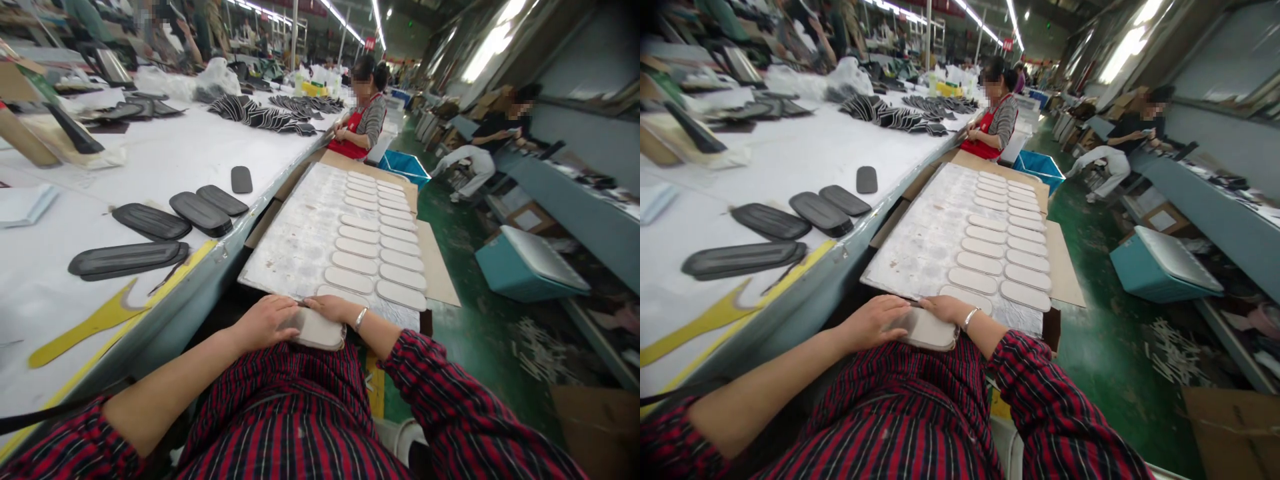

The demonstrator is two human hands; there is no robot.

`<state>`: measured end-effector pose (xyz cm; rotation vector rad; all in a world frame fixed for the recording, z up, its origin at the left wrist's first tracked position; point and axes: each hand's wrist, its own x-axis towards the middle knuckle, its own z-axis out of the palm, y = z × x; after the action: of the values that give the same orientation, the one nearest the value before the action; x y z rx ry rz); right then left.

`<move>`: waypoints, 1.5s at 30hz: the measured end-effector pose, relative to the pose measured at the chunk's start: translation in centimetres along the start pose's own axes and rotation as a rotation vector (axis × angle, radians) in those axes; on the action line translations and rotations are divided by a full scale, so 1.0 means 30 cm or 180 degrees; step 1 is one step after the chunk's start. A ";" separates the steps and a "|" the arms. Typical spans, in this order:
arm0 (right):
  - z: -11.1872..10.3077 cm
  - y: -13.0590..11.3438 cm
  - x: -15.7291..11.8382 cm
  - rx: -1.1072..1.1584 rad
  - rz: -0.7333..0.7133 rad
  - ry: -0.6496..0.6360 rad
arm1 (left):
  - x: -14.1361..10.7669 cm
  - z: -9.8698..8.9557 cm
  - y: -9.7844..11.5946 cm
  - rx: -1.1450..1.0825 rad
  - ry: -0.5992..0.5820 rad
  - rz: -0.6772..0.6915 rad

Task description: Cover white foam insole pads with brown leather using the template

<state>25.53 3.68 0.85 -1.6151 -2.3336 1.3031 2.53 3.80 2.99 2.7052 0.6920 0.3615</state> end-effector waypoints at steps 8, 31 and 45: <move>-0.033 0.127 -0.139 -0.0119 0.0115 -0.0058 | -0.025 0.066 0.110 0.0073 -0.0181 0.0317; 0.310 -0.095 -0.354 -0.1396 -0.0543 0.2430 | -0.032 0.108 0.186 0.0482 -0.0178 0.0140; 0.267 -0.128 -0.329 -0.0752 0.0144 0.2307 | -0.013 0.121 0.206 0.0404 0.0010 -0.0138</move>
<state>23.61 -9.38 2.18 -1.7993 -2.0271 0.3301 5.94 -2.43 1.88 2.8039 0.7985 0.3216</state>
